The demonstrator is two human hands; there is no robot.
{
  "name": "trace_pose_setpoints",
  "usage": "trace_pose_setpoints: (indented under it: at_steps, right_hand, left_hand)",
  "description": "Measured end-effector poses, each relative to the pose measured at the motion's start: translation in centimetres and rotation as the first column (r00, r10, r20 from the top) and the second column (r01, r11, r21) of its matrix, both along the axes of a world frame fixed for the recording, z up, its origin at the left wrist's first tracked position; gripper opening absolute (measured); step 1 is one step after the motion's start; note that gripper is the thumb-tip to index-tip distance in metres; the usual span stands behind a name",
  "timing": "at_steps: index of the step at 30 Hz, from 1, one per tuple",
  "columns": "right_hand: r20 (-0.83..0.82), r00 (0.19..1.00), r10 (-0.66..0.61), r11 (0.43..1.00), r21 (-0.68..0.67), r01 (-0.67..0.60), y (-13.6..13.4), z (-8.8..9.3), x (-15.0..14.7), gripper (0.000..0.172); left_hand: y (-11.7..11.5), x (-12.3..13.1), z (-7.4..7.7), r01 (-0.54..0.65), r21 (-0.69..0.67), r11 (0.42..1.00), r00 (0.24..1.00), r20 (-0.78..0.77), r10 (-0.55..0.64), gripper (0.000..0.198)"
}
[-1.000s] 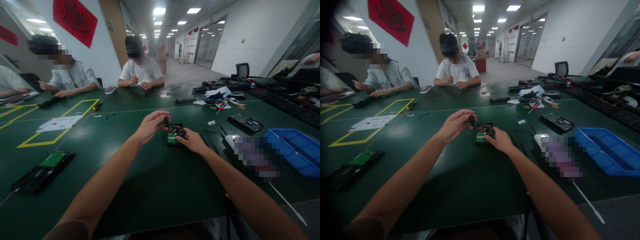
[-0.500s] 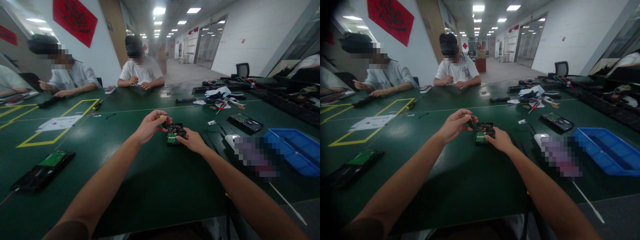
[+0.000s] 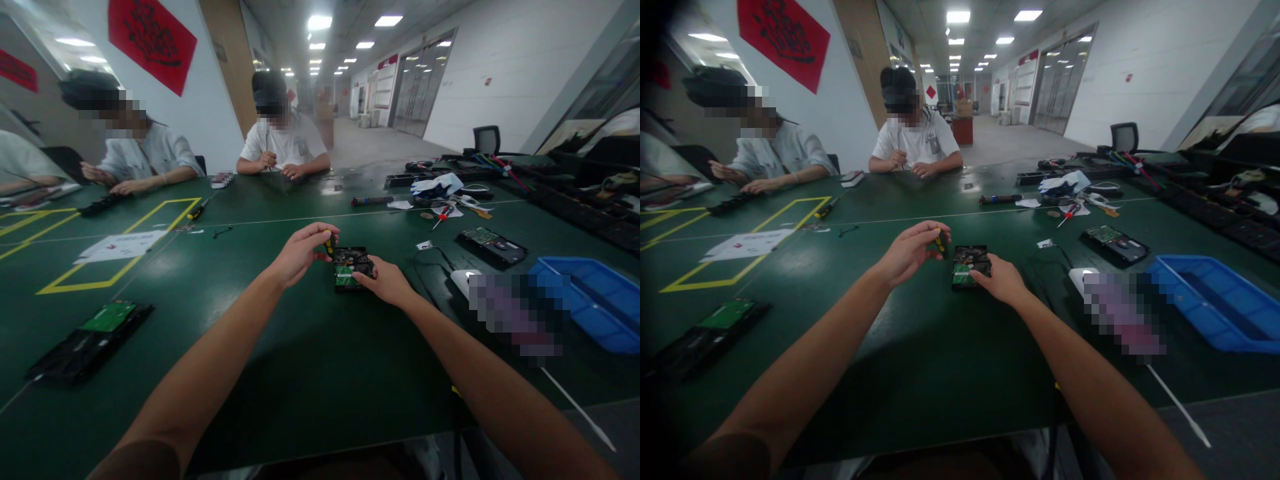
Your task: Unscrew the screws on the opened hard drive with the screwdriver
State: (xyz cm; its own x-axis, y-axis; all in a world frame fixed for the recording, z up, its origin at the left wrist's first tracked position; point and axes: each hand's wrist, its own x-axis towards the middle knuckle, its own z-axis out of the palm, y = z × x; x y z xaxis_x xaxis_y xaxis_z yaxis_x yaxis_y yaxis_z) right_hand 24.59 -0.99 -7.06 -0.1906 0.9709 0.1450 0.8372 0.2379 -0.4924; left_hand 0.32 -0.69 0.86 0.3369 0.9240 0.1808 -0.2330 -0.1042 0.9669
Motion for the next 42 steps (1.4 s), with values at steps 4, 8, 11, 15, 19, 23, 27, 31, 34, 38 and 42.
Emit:
trace_pose_setpoints:
  at_steps: [4, 8, 11, 15, 19, 23, 27, 31, 34, 38, 42]
  right_hand:
    - [0.006, 1.000, 0.009, 1.000, 0.003, -0.009, 0.08, -0.10, 0.01, 0.055]
    - [0.014, 1.000, 0.003, 1.000, 0.002, -0.003, 0.13, -0.15, 0.01, 0.054]
    - [0.018, 1.000, 0.006, 1.000, 0.001, -0.006, 0.13, -0.07, 0.00, 0.054]
    - [0.020, 1.000, 0.010, 1.000, 0.000, -0.010, 0.09, 0.01, 0.03, 0.055]
    - [0.016, 1.000, -0.005, 1.000, 0.002, 0.005, 0.12, -0.14, 0.01, 0.056]
    - [0.010, 1.000, -0.003, 1.000, -0.006, 0.003, 0.14, -0.21, 0.00, 0.056]
    - [-0.001, 1.000, -0.001, 1.000, -0.008, 0.001, 0.11, -0.18, 0.08, 0.055]
    - [-0.006, 1.000, 0.009, 1.000, 0.005, -0.009, 0.12, -0.23, 0.13, 0.054]
    - [0.001, 1.000, 0.013, 1.000, 0.013, -0.013, 0.16, -0.27, 0.11, 0.054]
    - [0.009, 1.000, 0.009, 1.000, 0.020, -0.009, 0.26, -0.34, 0.14, 0.055]
    - [0.012, 1.000, 0.007, 0.999, 0.031, -0.008, 0.36, -0.50, 0.21, 0.056]
  left_hand:
    - [0.14, 0.09, -0.19, 0.049, -0.043, 0.998, 0.996, 0.082, -0.046, 0.023]
    - [0.06, 0.33, -0.25, 0.066, -0.040, 0.997, 0.992, 0.110, -0.061, 0.020]
    - [-0.09, 0.49, -0.21, 0.062, -0.021, 0.998, 0.995, 0.075, -0.060, 0.020]
    - [-0.24, 0.44, -0.12, 0.066, 0.009, 0.998, 0.997, 0.036, -0.066, 0.022]
    - [-0.17, 0.05, -0.08, 0.050, 0.023, 0.998, 0.999, -0.005, -0.050, 0.022]
    - [-0.13, -0.17, 0.02, 0.035, 0.020, 0.999, 0.999, -0.033, -0.034, 0.025]
    - [-0.24, -0.04, 0.07, 0.055, -0.001, 0.998, 0.998, 0.041, -0.055, 0.026]
    - [-0.11, 0.06, -0.09, 0.076, 0.000, 0.997, 0.994, 0.076, -0.076, 0.020]
    - [0.06, 0.12, -0.22, 0.088, -0.006, 0.996, 0.993, 0.078, -0.087, 0.019]
    - [0.05, 0.28, -0.28, 0.044, 0.023, 0.999, 0.998, 0.036, -0.045, 0.019]
    - [0.03, 0.24, -0.28, 0.010, 0.064, 0.998, 1.000, -0.003, -0.009, 0.019]
